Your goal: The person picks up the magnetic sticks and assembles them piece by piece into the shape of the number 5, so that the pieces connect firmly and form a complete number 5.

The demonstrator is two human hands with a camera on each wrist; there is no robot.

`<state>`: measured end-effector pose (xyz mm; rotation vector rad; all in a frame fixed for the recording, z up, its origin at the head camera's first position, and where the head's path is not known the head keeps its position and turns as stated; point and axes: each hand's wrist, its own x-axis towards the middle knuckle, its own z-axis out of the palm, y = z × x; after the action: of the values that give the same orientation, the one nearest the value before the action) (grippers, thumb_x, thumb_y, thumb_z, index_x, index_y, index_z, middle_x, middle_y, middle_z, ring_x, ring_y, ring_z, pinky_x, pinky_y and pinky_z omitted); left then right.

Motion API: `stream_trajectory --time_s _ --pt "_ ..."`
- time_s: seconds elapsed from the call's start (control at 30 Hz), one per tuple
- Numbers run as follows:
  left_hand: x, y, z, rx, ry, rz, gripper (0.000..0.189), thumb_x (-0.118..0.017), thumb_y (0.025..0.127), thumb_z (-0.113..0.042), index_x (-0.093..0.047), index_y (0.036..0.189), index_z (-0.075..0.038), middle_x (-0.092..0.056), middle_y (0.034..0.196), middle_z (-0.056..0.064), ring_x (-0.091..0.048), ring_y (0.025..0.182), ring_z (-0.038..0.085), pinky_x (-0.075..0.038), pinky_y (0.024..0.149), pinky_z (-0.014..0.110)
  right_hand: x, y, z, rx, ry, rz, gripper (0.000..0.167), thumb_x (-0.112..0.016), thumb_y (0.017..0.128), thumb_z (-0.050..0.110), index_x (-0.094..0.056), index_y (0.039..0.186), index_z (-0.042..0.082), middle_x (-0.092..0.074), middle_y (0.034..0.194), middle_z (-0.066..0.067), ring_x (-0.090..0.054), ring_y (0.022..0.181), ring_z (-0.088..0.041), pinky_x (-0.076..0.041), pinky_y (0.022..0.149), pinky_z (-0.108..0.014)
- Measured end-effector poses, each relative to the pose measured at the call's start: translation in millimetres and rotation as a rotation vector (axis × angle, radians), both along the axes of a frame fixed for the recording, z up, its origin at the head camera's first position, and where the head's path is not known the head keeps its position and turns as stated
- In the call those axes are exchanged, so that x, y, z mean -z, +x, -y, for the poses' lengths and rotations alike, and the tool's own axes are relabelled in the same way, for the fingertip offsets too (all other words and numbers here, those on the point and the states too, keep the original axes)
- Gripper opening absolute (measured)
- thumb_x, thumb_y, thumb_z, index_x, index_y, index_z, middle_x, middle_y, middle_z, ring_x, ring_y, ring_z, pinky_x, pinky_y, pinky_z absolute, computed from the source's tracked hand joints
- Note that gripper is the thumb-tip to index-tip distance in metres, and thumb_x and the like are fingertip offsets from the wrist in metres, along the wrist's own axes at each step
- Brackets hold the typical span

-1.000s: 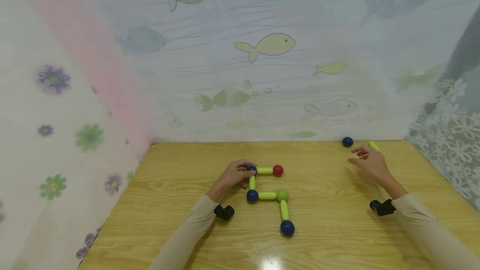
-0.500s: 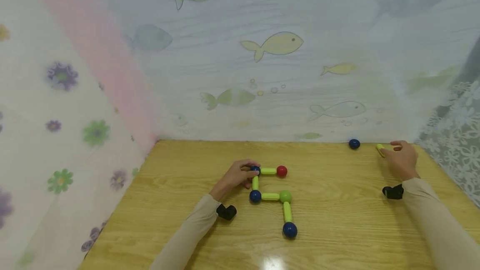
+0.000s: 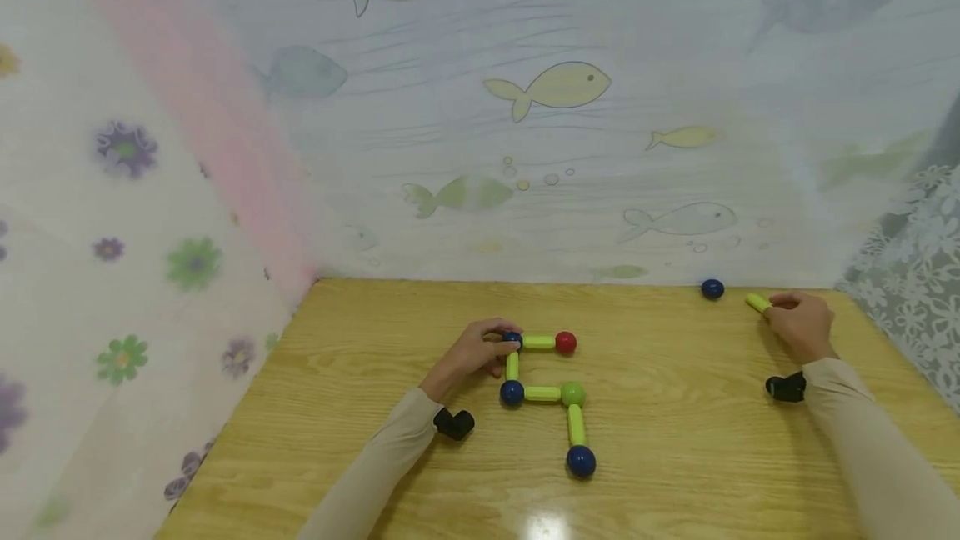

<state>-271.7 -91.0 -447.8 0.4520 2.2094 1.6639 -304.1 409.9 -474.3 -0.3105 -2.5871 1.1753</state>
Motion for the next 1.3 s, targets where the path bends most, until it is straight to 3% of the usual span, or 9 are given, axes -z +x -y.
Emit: stream_trajectory --time_s 0.1,0.27,0.43,0.6,0.7,0.83,1.07,1.3 --pt "0.5 -0.2 -0.4 0.006 0.004 -0.003 0.031 -0.059 0.094 -0.007 -0.058 0.123 0.003 -0.057 0.111 0.017 -0.059 0.063 0.029 -0.055 0.056 0.039 -4.3 4.6 -2 -0.058 0.032 0.023 0.039 -0.054 0.092 0.013 -0.054 0.114 -0.019 -0.053 0.101 -0.036 -0.031 0.107 -0.057 -0.038 0.077 -0.055" --pt "1.0 -0.1 -0.3 0.008 0.018 0.0 0.032 -0.059 0.094 -0.007 -0.058 0.124 0.003 -0.057 0.112 0.018 -0.06 0.064 0.029 -0.055 0.057 0.039 -11.8 12.4 -3 -0.154 0.139 0.034 0.038 -0.06 0.087 0.01 -0.057 0.108 -0.021 -0.057 0.098 -0.037 -0.049 0.089 -0.048 -0.043 0.07 -0.052" --pt "0.1 0.1 -1.2 0.001 0.012 0.0 0.032 -0.059 0.094 -0.007 -0.058 0.124 0.003 -0.057 0.112 0.018 -0.06 0.067 0.032 -0.055 0.057 0.039 -14.6 21.0 -5 -0.222 0.194 0.047 0.034 -0.065 0.084 0.007 -0.06 0.104 -0.02 -0.061 0.093 -0.033 -0.058 0.074 -0.035 -0.049 0.058 -0.035" --pt "-1.1 -1.1 -2.8 -0.013 -0.016 -0.007 0.031 -0.059 0.094 -0.007 -0.059 0.123 0.002 -0.056 0.112 0.018 -0.06 0.07 0.038 -0.055 0.058 0.04 -15.6 31.1 -5 -0.242 0.168 0.088 0.038 -0.066 0.086 0.011 -0.058 0.109 -0.019 -0.06 0.096 -0.032 -0.058 0.068 -0.019 -0.049 0.054 -0.029" --pt "7.9 -7.7 -2.1 -0.012 -0.02 -0.006 0.031 -0.06 0.094 -0.008 -0.059 0.123 0.001 -0.056 0.113 0.017 -0.06 0.071 0.038 -0.055 0.057 0.04 -18.7 39.5 -2 -0.266 0.13 0.105 0.041 -0.064 0.087 0.012 -0.056 0.114 -0.019 -0.059 0.098 -0.033 -0.06 0.066 -0.017 -0.051 0.055 -0.03" --pt "22.8 -16.1 -0.4 -0.019 -0.02 -0.005 0.032 -0.061 0.094 -0.012 -0.06 0.124 -0.003 -0.056 0.115 0.015 -0.061 0.068 0.032 -0.054 0.055 0.038 -23.8 50.1 6 -0.305 0.091 0.103 0.042 -0.063 0.09 0.012 -0.054 0.117 -0.019 -0.057 0.102 -0.034 -0.061 0.066 -0.014 -0.053 0.056 -0.031" --pt "23.6 -15.9 -0.3 -0.027 -0.024 -0.021 0.03 -0.062 0.094 -0.016 -0.061 0.122 -0.006 -0.057 0.115 0.012 -0.06 0.066 0.022 -0.054 0.053 0.033 -29.8 62.2 24 -0.365 0.09 0.059 0.041 -0.067 0.089 0.013 -0.057 0.116 -0.016 -0.058 0.107 -0.033 -0.048 0.074 0.011 -0.054 0.06 -0.03" --pt "27.4 -16.5 1.6 -0.015 -0.021 -0.023 0.029 -0.061 0.094 -0.015 -0.061 0.122 -0.007 -0.058 0.113 0.009 -0.059 0.06 0.018 -0.053 0.052 0.032 -38.0 73.3 47 -0.427 0.058 0.017 0.035 -0.068 0.088 0.01 -0.061 0.114 -0.011 -0.062 0.103 -0.026 -0.053 0.076 0.008 -0.053 0.061 -0.031"
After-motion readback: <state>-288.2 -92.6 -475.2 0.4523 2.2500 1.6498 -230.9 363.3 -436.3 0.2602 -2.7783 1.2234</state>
